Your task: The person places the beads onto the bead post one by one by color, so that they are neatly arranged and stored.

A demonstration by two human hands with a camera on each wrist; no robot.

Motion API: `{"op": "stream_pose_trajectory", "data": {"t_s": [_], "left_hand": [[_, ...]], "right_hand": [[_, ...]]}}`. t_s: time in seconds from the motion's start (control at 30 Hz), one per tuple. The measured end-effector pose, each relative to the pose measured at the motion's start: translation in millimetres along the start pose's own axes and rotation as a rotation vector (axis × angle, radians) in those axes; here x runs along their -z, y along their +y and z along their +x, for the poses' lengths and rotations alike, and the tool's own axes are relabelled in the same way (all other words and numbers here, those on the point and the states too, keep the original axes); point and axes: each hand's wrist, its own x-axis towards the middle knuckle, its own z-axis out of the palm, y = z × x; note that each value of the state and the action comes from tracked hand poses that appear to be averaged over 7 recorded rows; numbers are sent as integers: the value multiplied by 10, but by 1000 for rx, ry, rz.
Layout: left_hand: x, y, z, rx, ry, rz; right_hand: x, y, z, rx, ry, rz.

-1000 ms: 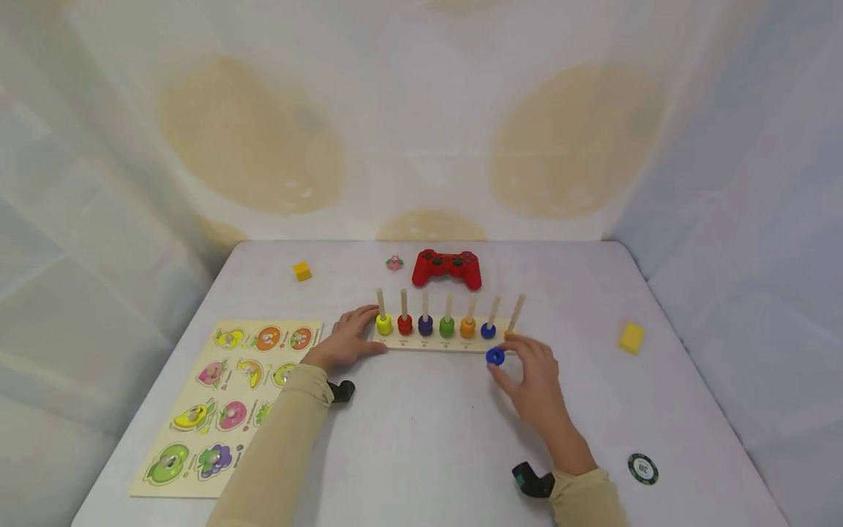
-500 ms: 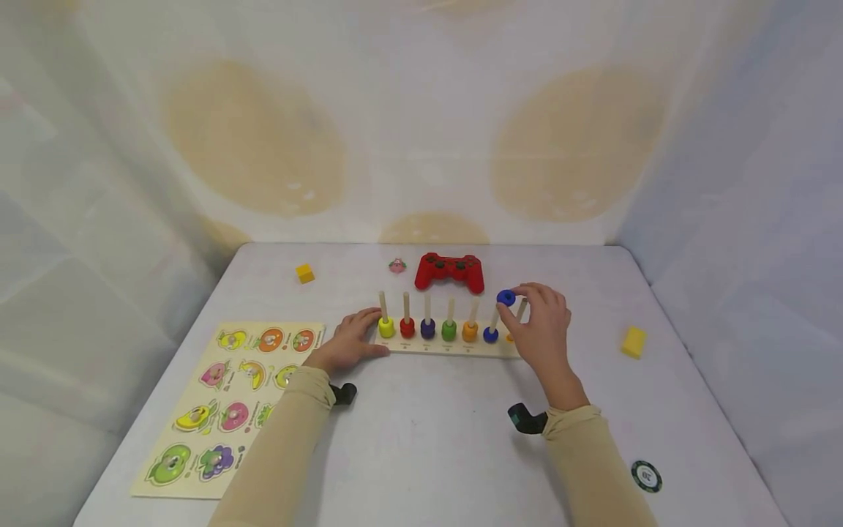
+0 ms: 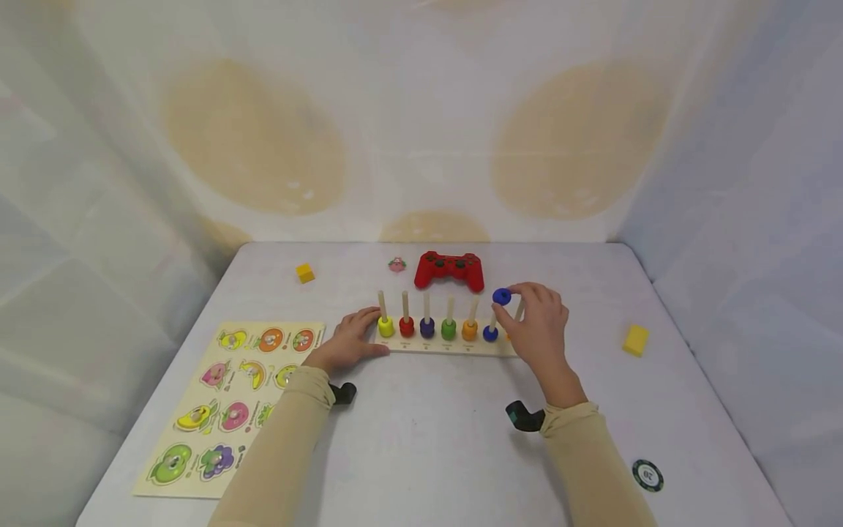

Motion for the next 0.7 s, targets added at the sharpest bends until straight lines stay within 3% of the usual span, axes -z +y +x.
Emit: {"op": "stream_pose_trajectory", "data": {"t_s": [0.47, 0.7], "left_hand": [[-33, -39, 19, 7, 12, 13], [-27, -28, 23, 2, 17, 19]], "right_hand": [[46, -16, -1, 22, -39, -47], [63, -12, -14, 10, -80, -130]]}}
